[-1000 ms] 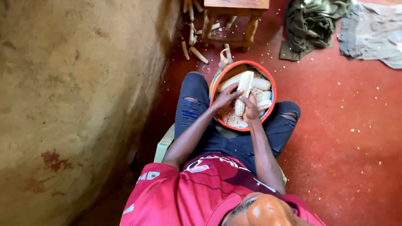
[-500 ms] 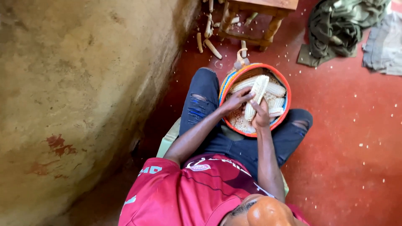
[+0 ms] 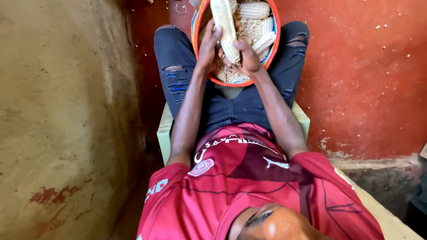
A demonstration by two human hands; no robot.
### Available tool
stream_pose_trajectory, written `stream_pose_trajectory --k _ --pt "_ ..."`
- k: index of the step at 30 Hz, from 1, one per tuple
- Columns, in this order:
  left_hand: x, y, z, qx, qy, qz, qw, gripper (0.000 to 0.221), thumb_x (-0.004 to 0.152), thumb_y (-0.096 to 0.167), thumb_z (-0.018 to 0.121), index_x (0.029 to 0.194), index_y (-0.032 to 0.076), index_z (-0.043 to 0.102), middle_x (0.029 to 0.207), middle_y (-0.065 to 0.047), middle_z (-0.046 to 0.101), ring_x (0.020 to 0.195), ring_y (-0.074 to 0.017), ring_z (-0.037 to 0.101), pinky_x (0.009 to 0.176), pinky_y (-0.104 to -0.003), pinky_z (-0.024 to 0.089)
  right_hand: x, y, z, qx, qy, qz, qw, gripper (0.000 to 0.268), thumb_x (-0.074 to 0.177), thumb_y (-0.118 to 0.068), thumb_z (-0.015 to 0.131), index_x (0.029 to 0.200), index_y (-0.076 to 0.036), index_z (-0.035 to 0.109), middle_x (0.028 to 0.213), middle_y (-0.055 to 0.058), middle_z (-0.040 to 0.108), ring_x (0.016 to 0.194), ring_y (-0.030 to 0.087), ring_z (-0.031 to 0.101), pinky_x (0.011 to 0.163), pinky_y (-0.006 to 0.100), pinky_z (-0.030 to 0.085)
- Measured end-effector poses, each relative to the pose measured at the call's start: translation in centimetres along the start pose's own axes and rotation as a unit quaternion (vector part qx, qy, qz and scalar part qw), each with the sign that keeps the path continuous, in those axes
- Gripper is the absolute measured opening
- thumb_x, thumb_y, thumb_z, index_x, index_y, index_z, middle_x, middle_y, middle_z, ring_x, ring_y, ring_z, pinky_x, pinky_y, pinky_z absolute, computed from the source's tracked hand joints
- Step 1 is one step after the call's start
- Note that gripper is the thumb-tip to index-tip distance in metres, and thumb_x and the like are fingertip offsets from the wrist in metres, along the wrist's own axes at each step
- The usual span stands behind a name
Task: Shelling dried corn cobs by hand into a red bucket
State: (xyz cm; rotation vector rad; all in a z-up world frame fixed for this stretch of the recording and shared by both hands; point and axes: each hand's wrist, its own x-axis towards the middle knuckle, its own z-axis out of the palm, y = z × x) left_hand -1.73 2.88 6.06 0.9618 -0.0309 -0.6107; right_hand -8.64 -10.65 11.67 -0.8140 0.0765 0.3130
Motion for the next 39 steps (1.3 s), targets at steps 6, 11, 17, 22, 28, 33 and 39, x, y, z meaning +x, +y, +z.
stream_pose_trajectory --k 6,11,17,22,28,33,39 --pt "-0.8 1.2 0.5 -0.017 -0.109 0.032 0.993 0.048 0.106 0.030 0.069 0.135 -0.004 0.053 0.128 -0.021 0.076 0.053 -0.0166 0.064 0.034 -0.024 0.047 -0.4 0.6 0.1 -0.019 0.002 -0.016 1.000 0.052 0.104 -0.053 0.054 0.108 -0.001 0.063 0.085 0.019 0.071 0.043 0.019 0.057 0.036 0.028 0.045" --pt "-0.8 1.6 1.7 -0.005 -0.023 0.052 0.998 0.040 0.099 0.026 0.072 0.126 0.004 0.052 0.105 -0.014 0.071 0.080 -0.0229 0.072 0.058 -0.032 0.057 -0.5 1.9 -0.1 -0.390 0.073 -0.033 0.917 0.063 0.108 -0.053 0.052 0.142 -0.001 0.042 0.118 0.016 0.057 0.089 0.021 0.055 0.071 0.031 0.048" --pt "-2.4 2.4 1.7 -0.026 -0.116 0.066 0.991 0.042 0.108 0.039 0.062 0.126 0.001 0.057 0.116 -0.016 0.070 0.110 -0.0287 0.071 0.095 -0.039 0.060 -1.8 2.3 0.6 -0.308 0.069 0.005 0.949 0.065 0.106 -0.052 0.057 0.148 -0.007 0.037 0.095 0.008 0.052 0.064 0.009 0.048 0.047 0.022 0.043" --pt "-2.5 2.9 2.1 -0.048 -0.190 0.047 0.980 0.044 0.105 0.022 0.063 0.141 -0.001 0.051 0.129 -0.019 0.069 0.120 -0.0291 0.066 0.105 -0.040 0.055 -2.4 1.9 0.3 -0.215 0.026 -0.027 0.976 0.048 0.107 -0.045 0.060 0.134 -0.008 0.045 0.086 0.009 0.058 0.052 0.009 0.046 0.045 0.020 0.037" --pt "-2.0 1.8 2.5 0.009 -0.030 0.072 0.997 0.027 0.095 0.023 0.077 0.107 0.005 0.060 0.091 -0.007 0.067 0.082 -0.0196 0.067 0.074 -0.032 0.055 -1.8 2.7 0.0 -0.339 0.055 -0.011 0.939 0.057 0.110 -0.036 0.055 0.154 -0.005 0.035 0.080 0.006 0.054 0.053 0.007 0.044 0.046 0.023 0.037" --pt "-2.3 1.9 1.3 -0.036 -0.159 0.060 0.985 0.032 0.113 0.028 0.055 0.134 0.005 0.050 0.121 -0.018 0.071 0.111 -0.0300 0.069 0.094 -0.043 0.062 -1.9 2.5 0.0 -0.277 0.041 -0.021 0.960 0.062 0.109 -0.042 0.060 0.155 -0.011 0.033 0.091 0.010 0.057 0.066 0.009 0.055 0.046 0.019 0.044" --pt "-2.1 1.9 2.1 -0.014 -0.083 0.072 0.994 0.029 0.101 0.015 0.070 0.121 0.002 0.053 0.103 -0.013 0.068 0.093 -0.0282 0.071 0.085 -0.039 0.062 -1.6 3.2 -0.9 -0.326 0.054 0.008 0.944 0.046 0.109 -0.041 0.056 0.139 -0.008 0.044 0.082 0.001 0.046 0.055 0.008 0.045 0.045 0.023 0.038"
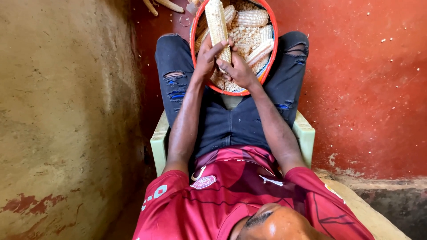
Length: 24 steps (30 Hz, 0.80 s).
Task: Shelling dried corn cobs by hand into a red bucket
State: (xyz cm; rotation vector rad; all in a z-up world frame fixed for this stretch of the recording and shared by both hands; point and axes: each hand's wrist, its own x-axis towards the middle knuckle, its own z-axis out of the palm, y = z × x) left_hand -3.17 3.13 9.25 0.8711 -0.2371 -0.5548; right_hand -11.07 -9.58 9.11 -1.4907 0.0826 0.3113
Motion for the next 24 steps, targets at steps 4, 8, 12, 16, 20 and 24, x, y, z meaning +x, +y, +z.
stream_pose_trajectory --k 4,8,12,16,20,24 --pt "-0.1 -0.4 0.2 -0.020 0.042 0.009 0.999 0.027 0.103 0.018 0.069 0.118 0.005 0.050 0.092 -0.015 0.064 0.084 -0.0300 0.070 0.075 -0.038 0.061 0.1 -0.3 0.5 0.026 -0.015 -0.019 0.999 0.043 0.110 -0.042 0.055 0.132 -0.006 0.045 0.077 0.002 0.048 0.051 0.008 0.043 0.045 0.022 0.039" --pt "-0.6 0.9 0.3 -0.013 -0.019 -0.026 0.999 0.040 0.109 0.039 0.056 0.125 0.003 0.054 0.112 -0.019 0.071 0.110 -0.0310 0.072 0.092 -0.041 0.059 -0.5 -1.0 0.4 0.032 0.009 -0.011 0.999 0.045 0.107 -0.044 0.061 0.132 -0.009 0.047 0.081 0.004 0.056 0.052 0.008 0.050 0.045 0.022 0.041" --pt "-0.8 2.1 0.3 0.046 -0.090 -0.050 0.994 0.048 0.105 0.024 0.061 0.147 0.005 0.046 0.138 -0.018 0.071 0.128 -0.0279 0.064 0.093 -0.037 0.061 -0.5 -0.9 0.0 0.071 0.021 -0.005 0.997 0.059 0.105 -0.047 0.062 0.145 -0.008 0.043 0.082 0.012 0.062 0.052 0.010 0.053 0.043 0.021 0.041" --pt "-0.5 0.3 -0.2 0.015 -0.055 -0.021 0.998 0.035 0.105 0.020 0.067 0.131 0.002 0.052 0.117 -0.017 0.074 0.121 -0.0367 0.072 0.105 -0.046 0.060 -0.3 -1.3 0.3 -0.042 0.037 -0.017 0.998 0.056 0.108 -0.047 0.054 0.141 -0.003 0.043 0.080 0.006 0.059 0.051 0.007 0.051 0.044 0.023 0.045" --pt "-0.4 -0.7 -0.2 -0.001 0.027 -0.029 0.999 0.035 0.104 0.028 0.069 0.123 0.006 0.049 0.094 -0.014 0.066 0.094 -0.0297 0.073 0.074 -0.037 0.062 -0.1 -0.2 0.7 -0.066 0.033 0.003 0.997 0.050 0.107 -0.047 0.057 0.130 -0.004 0.043 0.070 0.004 0.054 0.048 0.010 0.053 0.043 0.026 0.044" --pt "-0.4 0.0 0.2 -0.015 0.019 -0.021 0.999 0.032 0.107 0.033 0.064 0.118 0.007 0.050 0.087 -0.012 0.062 0.093 -0.0301 0.071 0.085 -0.039 0.060 -0.1 -0.5 0.9 -0.122 0.040 -0.021 0.992 0.040 0.108 -0.044 0.059 0.105 -0.004 0.052 0.064 0.005 0.057 0.050 0.013 0.053 0.054 0.032 0.047"
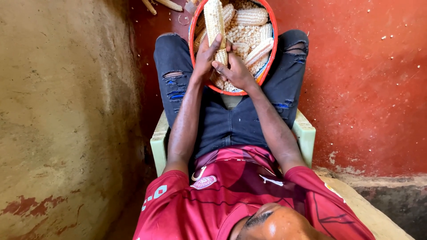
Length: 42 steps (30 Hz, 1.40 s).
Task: Shelling dried corn cobs by hand into a red bucket
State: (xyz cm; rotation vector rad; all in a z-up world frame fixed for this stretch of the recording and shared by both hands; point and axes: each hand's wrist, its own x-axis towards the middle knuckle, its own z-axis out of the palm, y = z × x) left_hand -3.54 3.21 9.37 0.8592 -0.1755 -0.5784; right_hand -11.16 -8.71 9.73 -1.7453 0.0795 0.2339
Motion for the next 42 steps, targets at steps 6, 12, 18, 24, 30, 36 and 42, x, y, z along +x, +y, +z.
stream_pose_trajectory --k 6,12,18,24,30,36,42 --pt "-0.3 1.3 -0.6 0.036 -0.095 0.003 0.995 0.043 0.101 0.020 0.061 0.139 0.001 0.060 0.138 -0.016 0.070 0.132 -0.0262 0.062 0.117 -0.037 0.045 -0.2 -0.2 -0.3 0.052 0.037 -0.037 0.997 0.044 0.107 -0.036 0.066 0.136 -0.009 0.048 0.077 0.003 0.058 0.052 0.010 0.054 0.051 0.028 0.048" --pt "0.2 -0.5 -1.6 -0.014 -0.079 -0.016 0.997 0.052 0.095 0.010 0.056 0.146 -0.002 0.052 0.139 -0.021 0.070 0.128 -0.0278 0.066 0.105 -0.036 0.056 0.1 -0.7 -0.5 0.116 0.072 -0.048 0.989 0.047 0.107 -0.040 0.065 0.137 -0.008 0.049 0.082 0.004 0.060 0.052 0.010 0.052 0.044 0.025 0.047" --pt "0.5 -1.3 -2.2 -0.026 -0.051 -0.014 0.998 0.051 0.096 0.005 0.062 0.146 0.001 0.052 0.127 -0.017 0.072 0.119 -0.0255 0.068 0.104 -0.033 0.053 -0.2 -0.2 -0.7 -0.023 0.091 -0.070 0.993 0.066 0.108 -0.045 0.061 0.155 -0.002 0.044 0.143 0.019 0.067 0.132 0.031 0.065 0.109 0.039 0.050" --pt "0.2 -0.8 -1.1 -0.030 0.033 -0.002 0.999 0.034 0.101 0.014 0.073 0.128 0.002 0.057 0.108 -0.015 0.075 0.103 -0.0296 0.076 0.093 -0.040 0.064 0.3 1.1 0.1 -0.076 0.103 -0.106 0.986 0.048 0.105 -0.032 0.068 0.135 0.002 0.055 0.126 0.021 0.071 0.117 0.036 0.068 0.099 0.044 0.050" --pt "-0.2 0.2 -1.4 -0.078 -0.105 -0.026 0.991 0.048 0.112 0.021 0.056 0.153 0.000 0.045 0.144 -0.024 0.068 0.131 -0.0302 0.066 0.110 -0.038 0.054 0.0 1.1 -0.7 0.205 0.017 -0.032 0.978 0.049 0.108 -0.040 0.064 0.141 -0.009 0.047 0.084 0.005 0.057 0.057 0.007 0.047 0.044 0.019 0.037" --pt "-0.3 0.4 -1.5 -0.029 -0.087 -0.026 0.995 0.059 0.101 0.024 0.077 0.148 0.001 0.050 0.136 -0.016 0.072 0.115 -0.0188 0.070 0.097 -0.029 0.056 -0.4 -0.7 -0.9 0.209 0.002 -0.042 0.977 0.042 0.109 -0.044 0.060 0.132 -0.011 0.048 0.078 0.003 0.052 0.051 0.007 0.041 0.044 0.020 0.035" --pt "0.1 -0.6 -1.3 0.007 0.002 0.016 1.000 0.045 0.098 0.019 0.079 0.134 0.003 0.057 0.116 -0.013 0.077 0.108 -0.0222 0.071 0.095 -0.036 0.058 -0.1 -0.7 -0.8 -0.002 0.054 -0.096 0.994 0.063 0.111 -0.036 0.059 0.159 0.000 0.038 0.155 0.020 0.057 0.142 0.031 0.056 0.118 0.039 0.045"
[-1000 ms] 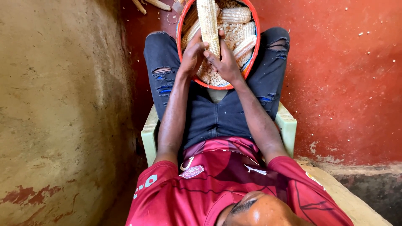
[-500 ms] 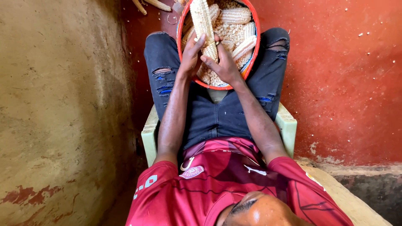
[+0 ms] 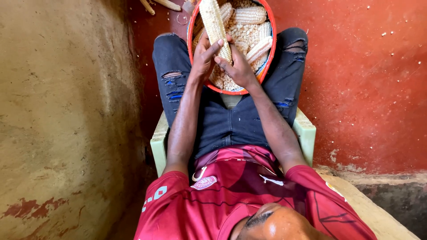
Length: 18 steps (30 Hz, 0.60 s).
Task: Shelling dried corn cobs by hand into a red bucket
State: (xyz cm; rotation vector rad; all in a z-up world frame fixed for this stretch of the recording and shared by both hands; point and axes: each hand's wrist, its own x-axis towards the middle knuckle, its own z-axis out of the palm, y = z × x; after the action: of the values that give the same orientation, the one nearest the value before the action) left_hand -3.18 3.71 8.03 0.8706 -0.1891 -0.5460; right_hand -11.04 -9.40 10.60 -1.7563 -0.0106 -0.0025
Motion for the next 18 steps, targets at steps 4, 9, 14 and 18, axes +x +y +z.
stream_pose_trajectory --k 4,9,14,18 --pt "-0.1 0.3 0.4 -0.019 -0.012 0.000 1.000 0.041 0.102 0.024 0.077 0.132 0.004 0.058 0.118 -0.013 0.076 0.108 -0.0222 0.072 0.095 -0.035 0.058 0.1 -0.4 0.3 -0.043 0.038 -0.011 0.998 0.049 0.105 -0.038 0.065 0.137 -0.002 0.057 0.129 0.017 0.070 0.121 0.031 0.067 0.103 0.041 0.049" --pt "0.0 -0.8 -0.8 0.025 0.017 -0.008 1.000 0.050 0.106 0.028 0.070 0.145 -0.001 0.058 0.135 -0.013 0.070 0.120 -0.0222 0.067 0.103 -0.037 0.057 -0.1 -1.3 0.1 -0.049 0.066 -0.042 0.996 0.054 0.106 -0.039 0.070 0.139 -0.005 0.047 0.130 0.014 0.066 0.115 0.027 0.068 0.097 0.039 0.055" --pt "-1.1 4.4 2.9 0.022 -0.092 -0.054 0.994 0.060 0.107 0.031 0.064 0.149 -0.006 0.045 0.160 -0.017 0.056 0.053 -0.0232 0.064 0.038 -0.031 0.054 -0.1 -0.8 -0.2 0.257 -0.029 0.048 0.965 0.052 0.108 -0.035 0.056 0.148 -0.006 0.038 0.111 0.014 0.063 0.076 0.019 0.068 0.059 0.027 0.058" --pt "-1.3 4.7 2.9 0.088 -0.145 -0.046 0.984 0.068 0.108 0.033 0.066 0.166 0.012 0.038 0.160 -0.014 0.058 0.052 -0.0207 0.064 0.040 -0.029 0.054 -0.1 0.6 -0.4 0.356 -0.034 0.085 0.930 0.061 0.099 -0.030 0.062 0.149 -0.003 0.040 0.096 0.015 0.063 0.059 0.021 0.063 0.053 0.030 0.060"
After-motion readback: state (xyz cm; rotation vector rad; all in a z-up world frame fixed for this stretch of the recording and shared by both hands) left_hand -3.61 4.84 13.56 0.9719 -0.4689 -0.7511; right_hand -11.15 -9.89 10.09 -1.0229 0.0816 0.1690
